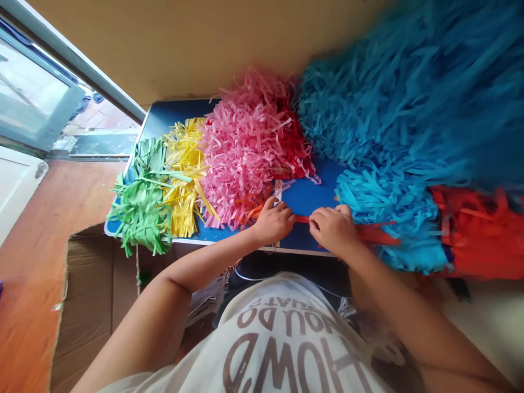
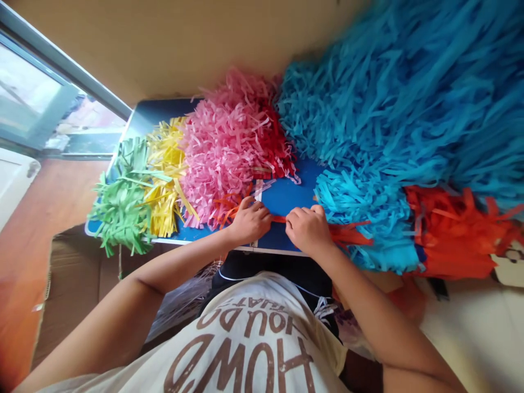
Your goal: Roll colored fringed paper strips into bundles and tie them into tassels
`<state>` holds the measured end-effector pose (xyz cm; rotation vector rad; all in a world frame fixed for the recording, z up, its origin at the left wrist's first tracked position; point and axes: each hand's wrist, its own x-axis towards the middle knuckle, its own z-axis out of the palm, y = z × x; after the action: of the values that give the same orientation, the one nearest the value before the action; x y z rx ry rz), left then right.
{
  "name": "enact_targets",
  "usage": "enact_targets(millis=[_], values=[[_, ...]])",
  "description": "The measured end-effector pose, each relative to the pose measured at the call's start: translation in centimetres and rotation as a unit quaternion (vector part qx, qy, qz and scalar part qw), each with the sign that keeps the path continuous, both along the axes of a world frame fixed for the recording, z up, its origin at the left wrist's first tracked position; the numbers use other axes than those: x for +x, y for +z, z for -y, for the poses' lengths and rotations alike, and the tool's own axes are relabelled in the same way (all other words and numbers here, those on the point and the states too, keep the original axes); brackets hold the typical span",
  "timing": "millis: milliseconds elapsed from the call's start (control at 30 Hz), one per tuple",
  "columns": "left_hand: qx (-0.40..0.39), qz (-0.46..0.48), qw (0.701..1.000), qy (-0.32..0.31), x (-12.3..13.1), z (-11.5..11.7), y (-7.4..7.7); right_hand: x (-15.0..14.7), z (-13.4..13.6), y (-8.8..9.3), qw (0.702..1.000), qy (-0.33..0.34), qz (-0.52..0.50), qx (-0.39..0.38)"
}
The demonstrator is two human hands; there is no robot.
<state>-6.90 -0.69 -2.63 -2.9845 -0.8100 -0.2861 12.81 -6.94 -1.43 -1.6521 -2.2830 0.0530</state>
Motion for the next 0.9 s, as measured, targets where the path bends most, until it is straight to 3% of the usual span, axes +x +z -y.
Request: enact_targets(millis=[200,433,533,633,733,900], values=[[0.011,0.027,0.999,0.035,-1.2,1.1,0.2,-0.9,1.3,-0.8,0.996,0.018,0.065,0.053],[0.076,0.082,0.99,0.085,-5.2,1.3,0.6,1.5,2.5,-2.2,0.99,0.006,0.024,0.141],[0.074,0.098,0.986,0.116,-4.6,2.4,1.3,0.8,2.3,-2.0,0.985,0.012,0.007,0.174],[0.026,0.092,0.994,0.046,-2.2,3.5,1.6,0.0,2.1,-1.7,0.983,0.013,0.006,0.182],[0.009,0.082,0.997,-0.005,-0.6,3.0,0.7,0.0,2.3,-1.6,0.984,0.005,0.007,0.176],[-0.052,0.079,0.995,-0.022,-2.8,1.4,-1.1,1.8,2.8,-2.1,0.99,0.05,0.008,0.131]])
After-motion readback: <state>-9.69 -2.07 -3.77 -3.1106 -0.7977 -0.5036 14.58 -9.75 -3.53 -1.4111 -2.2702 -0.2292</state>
